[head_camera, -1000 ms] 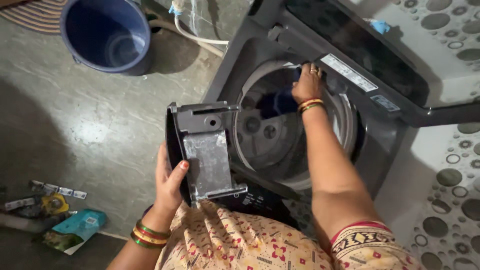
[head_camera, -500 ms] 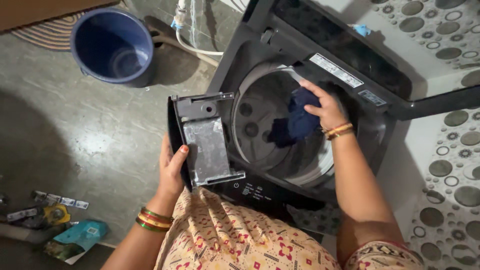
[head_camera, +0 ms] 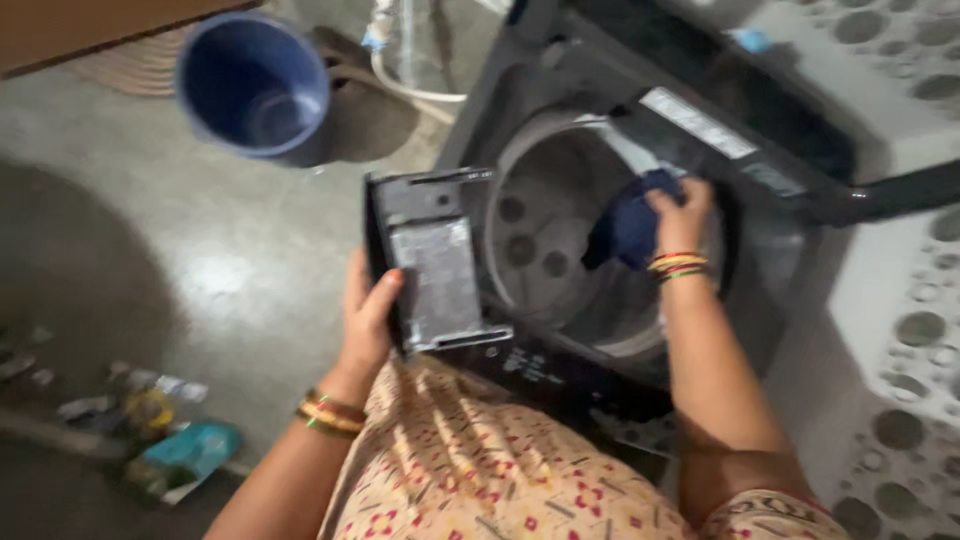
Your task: The person removes a detergent drawer from a washing machine and cleans it with a cloth under a running faucet at a sink. Then, the person wipes the inside of the washing machine compartment with the cloth and reinstalls the drawer.
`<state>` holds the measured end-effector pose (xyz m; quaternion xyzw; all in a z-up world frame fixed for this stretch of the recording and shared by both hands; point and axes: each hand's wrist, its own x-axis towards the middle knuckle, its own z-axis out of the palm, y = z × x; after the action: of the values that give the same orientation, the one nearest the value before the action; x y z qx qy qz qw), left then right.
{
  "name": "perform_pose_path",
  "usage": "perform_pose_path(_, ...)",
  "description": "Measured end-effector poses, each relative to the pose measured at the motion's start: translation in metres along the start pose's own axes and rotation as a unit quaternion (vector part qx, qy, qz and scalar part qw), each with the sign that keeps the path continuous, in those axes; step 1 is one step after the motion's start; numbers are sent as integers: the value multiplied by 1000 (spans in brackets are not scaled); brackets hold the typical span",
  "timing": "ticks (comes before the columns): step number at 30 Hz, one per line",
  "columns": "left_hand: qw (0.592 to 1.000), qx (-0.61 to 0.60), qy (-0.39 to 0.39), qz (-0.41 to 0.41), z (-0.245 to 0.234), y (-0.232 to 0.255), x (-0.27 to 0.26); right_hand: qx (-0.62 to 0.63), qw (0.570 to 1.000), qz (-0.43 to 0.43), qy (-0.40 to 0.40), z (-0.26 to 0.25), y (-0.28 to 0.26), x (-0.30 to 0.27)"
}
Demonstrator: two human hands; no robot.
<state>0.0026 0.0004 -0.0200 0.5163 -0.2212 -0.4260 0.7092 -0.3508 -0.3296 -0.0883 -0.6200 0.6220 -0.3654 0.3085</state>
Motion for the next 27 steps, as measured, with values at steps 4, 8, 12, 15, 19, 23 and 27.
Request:
perform_pose_path(4,999,23,16,22,-1,-16,6,224,973,-27,-43,21,-44,-5)
perform_pose_path(8,1000,12,3,5,1,-25,2,158,960,-147,-180,8,-143,-56)
perform_pose_path(12,997,64,32,-12,6,-31,13,-2,882,-408,-236,5,-244,-115)
perform_pose_path(15,995,89,20,-30,13,-20,33,-42,842,-479,-244,34,-281,-137)
perform_pose_path(19,997,44,-9,-59,22,1,46,-100,830,-507,-211,56,-273,-152)
perform_pose_path(23,993,61,-17,-96,27,12,44,-109,794,-497,-334,37,-236,-150)
perform_pose_path(27,993,71,-23,-88,28,21,60,-53,762,-470,-443,11,-223,-138)
